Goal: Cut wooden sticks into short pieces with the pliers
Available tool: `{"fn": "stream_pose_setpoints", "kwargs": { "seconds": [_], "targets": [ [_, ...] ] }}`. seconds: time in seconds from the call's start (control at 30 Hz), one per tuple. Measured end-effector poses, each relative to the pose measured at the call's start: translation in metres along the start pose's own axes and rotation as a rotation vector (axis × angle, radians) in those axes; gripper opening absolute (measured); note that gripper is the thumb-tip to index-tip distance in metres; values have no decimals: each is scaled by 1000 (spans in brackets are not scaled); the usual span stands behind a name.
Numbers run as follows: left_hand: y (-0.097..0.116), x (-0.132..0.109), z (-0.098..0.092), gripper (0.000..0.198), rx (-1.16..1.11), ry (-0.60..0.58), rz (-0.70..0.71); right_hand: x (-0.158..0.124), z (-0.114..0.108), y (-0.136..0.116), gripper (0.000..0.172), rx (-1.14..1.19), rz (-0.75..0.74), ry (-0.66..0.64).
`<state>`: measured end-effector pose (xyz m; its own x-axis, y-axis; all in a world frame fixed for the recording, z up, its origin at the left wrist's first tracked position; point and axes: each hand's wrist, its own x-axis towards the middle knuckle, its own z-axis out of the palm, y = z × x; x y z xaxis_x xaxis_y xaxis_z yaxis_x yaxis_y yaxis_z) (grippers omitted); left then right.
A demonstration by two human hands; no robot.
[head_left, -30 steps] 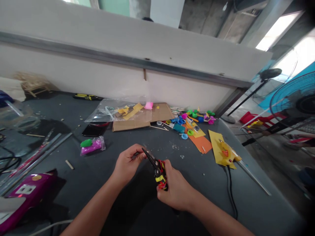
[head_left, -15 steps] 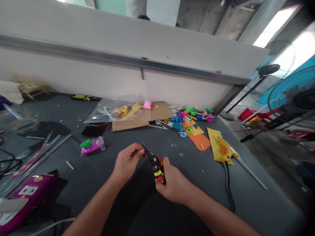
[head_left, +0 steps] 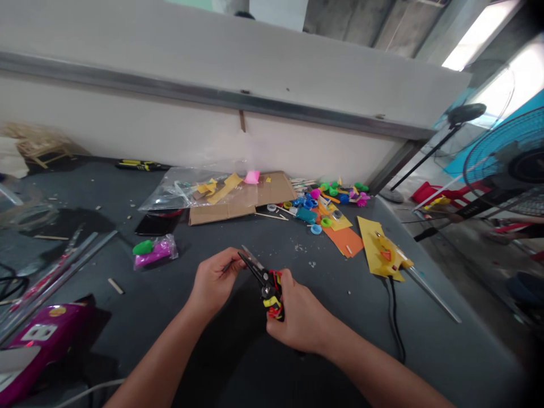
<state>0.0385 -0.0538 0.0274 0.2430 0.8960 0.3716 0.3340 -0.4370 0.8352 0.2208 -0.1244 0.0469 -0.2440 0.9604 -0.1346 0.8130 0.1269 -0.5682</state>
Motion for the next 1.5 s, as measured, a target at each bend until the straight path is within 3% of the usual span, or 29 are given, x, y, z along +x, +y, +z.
{"fn": "stream_pose_setpoints", "kwargs": {
  "seconds": [0.23,0.47,0.6,0.8,1.0,1.5],
  "targets": [
    [3,2,1,15,3,23,-10,1,5,4,34,11,26,-5],
    [6,1,4,16,-203,-27,-84,5,1,10,26,335,-6,-4],
    [5,-1,5,21,-253,-57,-113,3,-3,8,34,195,60,55],
    [1,-3,4,22,-244,-88,-126,1,-3,6,48,49,9,82],
    [2,-4,3,13,-236,-88,-103,0,-3,9,50,18,-9,89],
    [6,-2,-2,22,-203,-137,-73,-5,-7,5,35,152,27,-119]
  ]
}}
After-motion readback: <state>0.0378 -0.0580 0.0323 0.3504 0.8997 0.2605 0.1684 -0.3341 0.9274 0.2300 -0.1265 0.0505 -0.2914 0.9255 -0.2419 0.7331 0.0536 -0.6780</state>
